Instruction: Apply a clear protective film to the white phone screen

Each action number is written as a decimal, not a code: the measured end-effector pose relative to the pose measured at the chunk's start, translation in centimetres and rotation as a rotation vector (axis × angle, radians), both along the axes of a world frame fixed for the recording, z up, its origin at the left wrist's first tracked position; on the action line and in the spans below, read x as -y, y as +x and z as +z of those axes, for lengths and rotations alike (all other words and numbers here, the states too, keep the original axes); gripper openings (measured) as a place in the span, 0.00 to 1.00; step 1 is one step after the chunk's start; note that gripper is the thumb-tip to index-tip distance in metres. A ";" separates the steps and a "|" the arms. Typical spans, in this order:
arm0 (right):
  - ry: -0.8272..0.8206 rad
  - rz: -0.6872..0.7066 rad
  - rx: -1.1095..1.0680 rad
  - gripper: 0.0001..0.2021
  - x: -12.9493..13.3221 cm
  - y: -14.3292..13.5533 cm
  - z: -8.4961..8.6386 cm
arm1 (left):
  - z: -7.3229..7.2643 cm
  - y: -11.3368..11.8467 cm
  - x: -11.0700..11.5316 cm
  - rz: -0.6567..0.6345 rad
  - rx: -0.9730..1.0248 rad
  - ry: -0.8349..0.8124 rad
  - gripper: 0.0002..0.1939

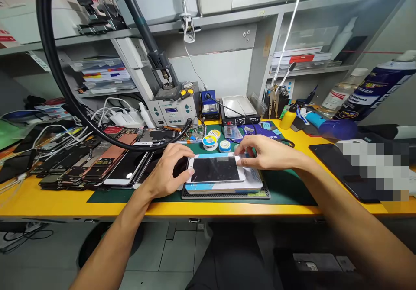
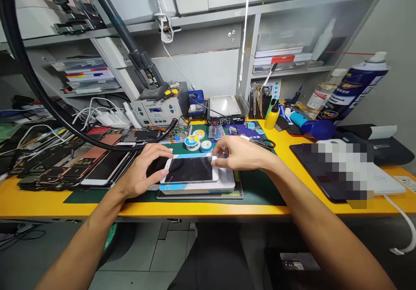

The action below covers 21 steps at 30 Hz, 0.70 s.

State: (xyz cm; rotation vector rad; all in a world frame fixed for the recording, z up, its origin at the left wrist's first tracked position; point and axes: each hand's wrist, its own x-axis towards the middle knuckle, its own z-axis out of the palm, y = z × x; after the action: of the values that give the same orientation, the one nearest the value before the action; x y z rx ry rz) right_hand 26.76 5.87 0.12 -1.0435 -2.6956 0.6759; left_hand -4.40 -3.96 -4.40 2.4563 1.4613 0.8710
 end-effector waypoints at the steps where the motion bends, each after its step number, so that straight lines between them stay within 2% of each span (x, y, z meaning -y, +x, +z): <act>1: -0.002 0.004 0.003 0.17 0.1 0.0 0.0 | 0.0 0.0 0.0 0.002 0.000 -0.002 0.14; 11: -0.041 -0.037 0.040 0.17 0.3 -0.3 0.1 | 0.3 0.5 0.2 0.008 -0.037 0.020 0.15; 21: 0.001 -0.061 0.055 0.15 0.6 -0.2 -0.2 | 0.5 0.8 0.5 0.000 -0.056 0.023 0.19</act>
State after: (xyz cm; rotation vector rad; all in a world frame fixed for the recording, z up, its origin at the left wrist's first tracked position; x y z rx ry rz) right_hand 26.57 5.24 -0.10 -1.1546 -2.6975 0.6439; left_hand -3.62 -4.43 -3.91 2.5165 1.4771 0.8302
